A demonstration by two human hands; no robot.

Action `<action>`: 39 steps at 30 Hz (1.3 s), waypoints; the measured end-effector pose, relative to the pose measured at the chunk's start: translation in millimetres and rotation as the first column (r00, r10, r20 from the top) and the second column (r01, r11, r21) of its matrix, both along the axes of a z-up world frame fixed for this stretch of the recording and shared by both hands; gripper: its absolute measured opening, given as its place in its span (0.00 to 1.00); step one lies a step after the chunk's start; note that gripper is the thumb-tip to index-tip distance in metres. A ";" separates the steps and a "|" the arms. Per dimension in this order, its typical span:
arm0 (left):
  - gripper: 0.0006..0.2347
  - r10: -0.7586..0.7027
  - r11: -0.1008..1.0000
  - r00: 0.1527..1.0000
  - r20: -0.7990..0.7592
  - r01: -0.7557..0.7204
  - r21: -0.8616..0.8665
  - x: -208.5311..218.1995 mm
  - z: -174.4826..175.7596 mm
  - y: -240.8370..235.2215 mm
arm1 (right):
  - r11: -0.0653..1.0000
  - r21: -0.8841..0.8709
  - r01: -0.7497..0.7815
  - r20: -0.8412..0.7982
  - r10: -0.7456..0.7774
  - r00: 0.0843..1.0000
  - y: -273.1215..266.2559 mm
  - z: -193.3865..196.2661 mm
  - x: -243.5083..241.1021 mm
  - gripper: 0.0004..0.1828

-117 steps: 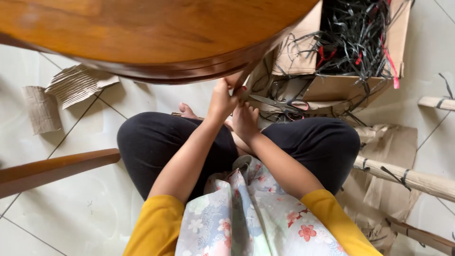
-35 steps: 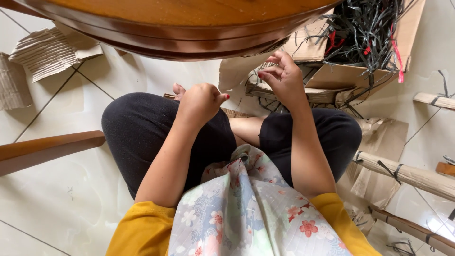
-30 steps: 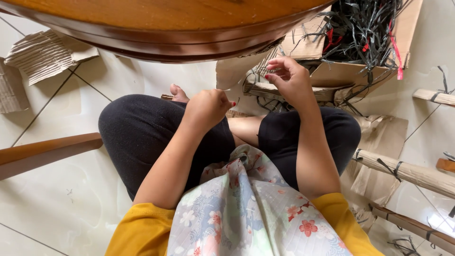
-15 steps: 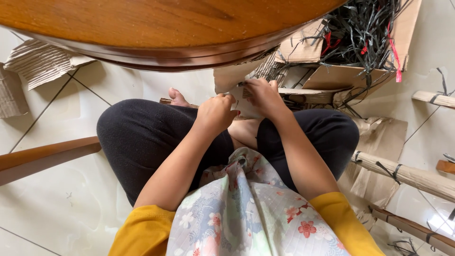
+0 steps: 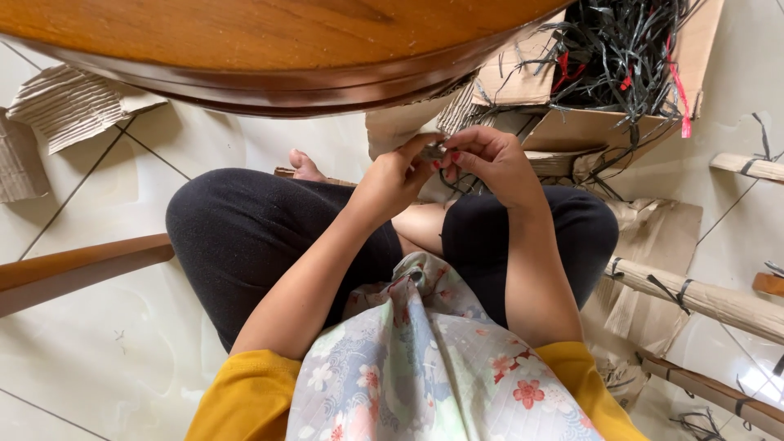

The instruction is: Wrapping wooden chair legs with corrugated cardboard and securing them with plastic ties for protection during transport.

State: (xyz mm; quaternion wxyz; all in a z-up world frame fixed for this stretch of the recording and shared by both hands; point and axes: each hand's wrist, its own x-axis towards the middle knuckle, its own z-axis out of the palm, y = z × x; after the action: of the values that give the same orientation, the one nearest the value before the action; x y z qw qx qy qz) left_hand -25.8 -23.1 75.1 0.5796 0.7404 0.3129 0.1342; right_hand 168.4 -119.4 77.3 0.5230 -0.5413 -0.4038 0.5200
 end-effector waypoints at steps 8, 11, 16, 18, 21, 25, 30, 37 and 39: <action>0.09 -0.034 0.995 0.998 0.060 0.040 -0.089 -1.0 -24.4 6.7 | 0.998 0.054 0.041 -0.327 -0.021 0.945 -8.6 -17.0 15.6 0.11; 0.11 -0.075 0.984 0.995 0.065 0.085 -0.157 -0.5 -23.7 9.8 | 0.998 0.060 0.003 -0.304 0.016 0.952 -9.8 -22.4 18.7 0.18; 0.10 -0.105 0.975 0.992 0.062 0.116 -0.192 -7.6 -24.5 5.9 | 0.991 0.106 0.087 -0.146 -0.071 0.987 -5.9 -33.4 13.9 0.10; 0.14 -0.055 0.988 0.998 -0.001 0.055 0.147 -16.7 -1.5 6.5 | 0.971 0.141 0.193 -0.050 -0.187 0.981 -10.2 -59.4 23.8 0.06; 0.23 -0.019 0.930 0.983 0.180 -0.049 0.365 -18.3 17.5 1.3 | 0.961 0.263 0.082 0.480 -0.204 0.853 7.4 -8.1 1.6 0.08; 0.21 0.002 0.894 0.946 0.323 -0.147 0.424 -13.9 24.7 -1.9 | 0.939 0.344 0.007 0.598 -0.225 0.770 8.0 -7.2 -16.3 0.06; 0.08 -0.043 0.973 0.888 0.458 -0.065 0.219 -14.5 19.0 0.3 | 0.971 0.238 0.022 0.446 -0.129 0.886 6.7 19.9 -21.3 0.06; 0.09 -0.142 0.986 0.908 0.395 0.094 0.140 -47.6 50.5 28.6 | 0.982 0.137 0.133 0.353 -0.174 0.919 -9.6 16.3 19.4 0.06; 0.07 -0.105 0.989 0.918 0.382 0.057 0.133 -53.7 55.7 31.9 | 0.966 0.018 0.259 0.513 -0.231 0.827 -12.5 32.1 16.3 0.03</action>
State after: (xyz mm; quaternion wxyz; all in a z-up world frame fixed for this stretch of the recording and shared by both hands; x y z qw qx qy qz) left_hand -79.5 8.8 130.8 0.5899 0.7446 0.1524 0.2725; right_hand 184.7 -131.9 109.5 0.4451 -0.7204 -0.4412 0.2971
